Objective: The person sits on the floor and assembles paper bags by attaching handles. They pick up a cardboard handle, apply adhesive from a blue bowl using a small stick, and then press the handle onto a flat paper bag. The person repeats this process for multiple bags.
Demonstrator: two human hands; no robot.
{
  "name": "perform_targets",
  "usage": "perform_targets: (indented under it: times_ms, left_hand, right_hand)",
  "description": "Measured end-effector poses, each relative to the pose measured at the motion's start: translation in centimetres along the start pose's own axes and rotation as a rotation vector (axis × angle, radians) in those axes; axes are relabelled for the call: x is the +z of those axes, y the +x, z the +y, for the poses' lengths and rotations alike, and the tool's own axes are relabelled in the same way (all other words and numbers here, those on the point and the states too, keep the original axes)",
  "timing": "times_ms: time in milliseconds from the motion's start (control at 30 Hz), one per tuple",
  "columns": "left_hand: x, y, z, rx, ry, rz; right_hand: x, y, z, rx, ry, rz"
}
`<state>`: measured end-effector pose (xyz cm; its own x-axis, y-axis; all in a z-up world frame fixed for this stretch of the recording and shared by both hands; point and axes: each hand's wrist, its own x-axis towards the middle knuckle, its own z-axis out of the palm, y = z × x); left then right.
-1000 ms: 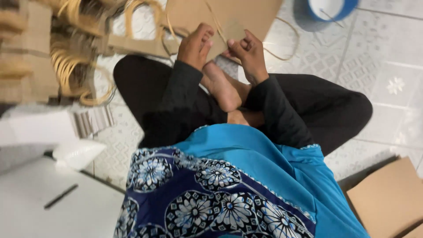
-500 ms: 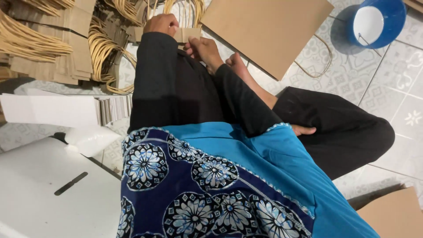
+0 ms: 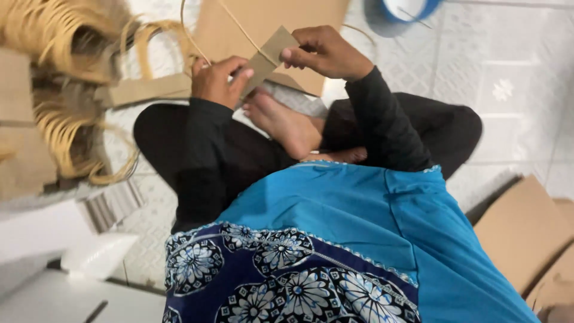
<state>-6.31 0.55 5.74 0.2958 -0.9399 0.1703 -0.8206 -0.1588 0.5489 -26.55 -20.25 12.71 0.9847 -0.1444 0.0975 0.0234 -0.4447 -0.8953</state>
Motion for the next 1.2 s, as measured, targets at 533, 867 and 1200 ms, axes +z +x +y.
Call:
perform_targets:
  times_ms: [533, 867, 1200]
  left_hand:
    - [8.1, 2.3, 10.3, -0.557, -1.32, -0.61]
    - [14.5, 4.6, 11.9, -0.654, -1.429, -0.212]
    - [19.8, 10.6, 14.3, -0.455, -1.476, -0.065]
  right_hand:
    - [-8.3, -14.3, 10.2, 0.176, 0.098, 0.153]
    - [-13.4, -18.0, 24.3, 0.724, -0.755, 0.563]
    - [-13.1, -17.9, 22.6, 0.387, -0.674, 0.603]
